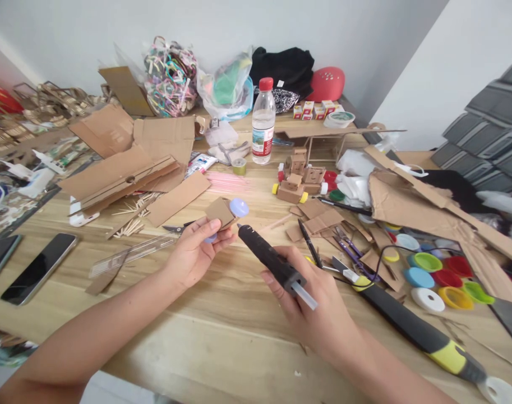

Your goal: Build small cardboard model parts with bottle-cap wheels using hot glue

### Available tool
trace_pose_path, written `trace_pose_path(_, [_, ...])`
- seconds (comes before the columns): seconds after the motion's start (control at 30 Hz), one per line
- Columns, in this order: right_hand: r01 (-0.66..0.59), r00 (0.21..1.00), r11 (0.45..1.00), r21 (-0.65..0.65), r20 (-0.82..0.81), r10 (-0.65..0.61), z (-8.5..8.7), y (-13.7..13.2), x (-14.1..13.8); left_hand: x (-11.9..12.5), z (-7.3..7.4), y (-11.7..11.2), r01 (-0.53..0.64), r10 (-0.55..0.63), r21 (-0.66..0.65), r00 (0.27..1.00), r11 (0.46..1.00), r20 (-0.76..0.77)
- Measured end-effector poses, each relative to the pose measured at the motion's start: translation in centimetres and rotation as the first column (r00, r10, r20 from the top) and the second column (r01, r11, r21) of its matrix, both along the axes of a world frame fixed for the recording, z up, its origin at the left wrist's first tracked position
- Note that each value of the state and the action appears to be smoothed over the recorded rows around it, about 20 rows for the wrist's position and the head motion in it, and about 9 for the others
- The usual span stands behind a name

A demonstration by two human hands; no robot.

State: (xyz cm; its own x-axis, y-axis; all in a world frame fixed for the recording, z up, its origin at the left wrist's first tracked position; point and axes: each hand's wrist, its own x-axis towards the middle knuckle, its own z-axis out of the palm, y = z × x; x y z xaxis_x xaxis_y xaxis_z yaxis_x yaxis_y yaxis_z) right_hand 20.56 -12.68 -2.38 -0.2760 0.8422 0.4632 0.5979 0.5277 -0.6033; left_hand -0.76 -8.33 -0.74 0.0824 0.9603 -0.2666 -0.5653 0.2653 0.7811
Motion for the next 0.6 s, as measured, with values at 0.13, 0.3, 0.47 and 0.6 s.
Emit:
trace_pose_path(0.13, [-0.021, 0.999, 0.999, -0.045, -0.029, 0.020, 0.0, -0.1, -0.2, 0.2, 0.3, -0.1, -0.018, 0.018, -0.021, 1.000, 1.000, -0.008])
trace_pose_path(0.3, [-0.038, 0.999, 0.997, -0.069, -0.040, 0.035, 0.9, 0.0, -0.7, 0.5, 0.6, -0.2, -0.022, 0.023, -0.042, 0.999, 0.999, 0.026])
trace_pose_path(0.47, [-0.053, 0.998, 0.994, -0.091, 0.022, 0.055, 2.6, 0.0, -1.0, 0.4, 0.3, -0.2, -0.001, 0.002, -0.041, 1.000, 0.999, 0.018])
trace_pose_path(0.6, [-0.056, 0.998, 0.998, -0.036, 0.034, 0.057, 2.4, 0.0, -1.0, 0.3, 0.2, -0.2, 0.005, -0.003, -0.060, 1.000, 0.998, 0.026])
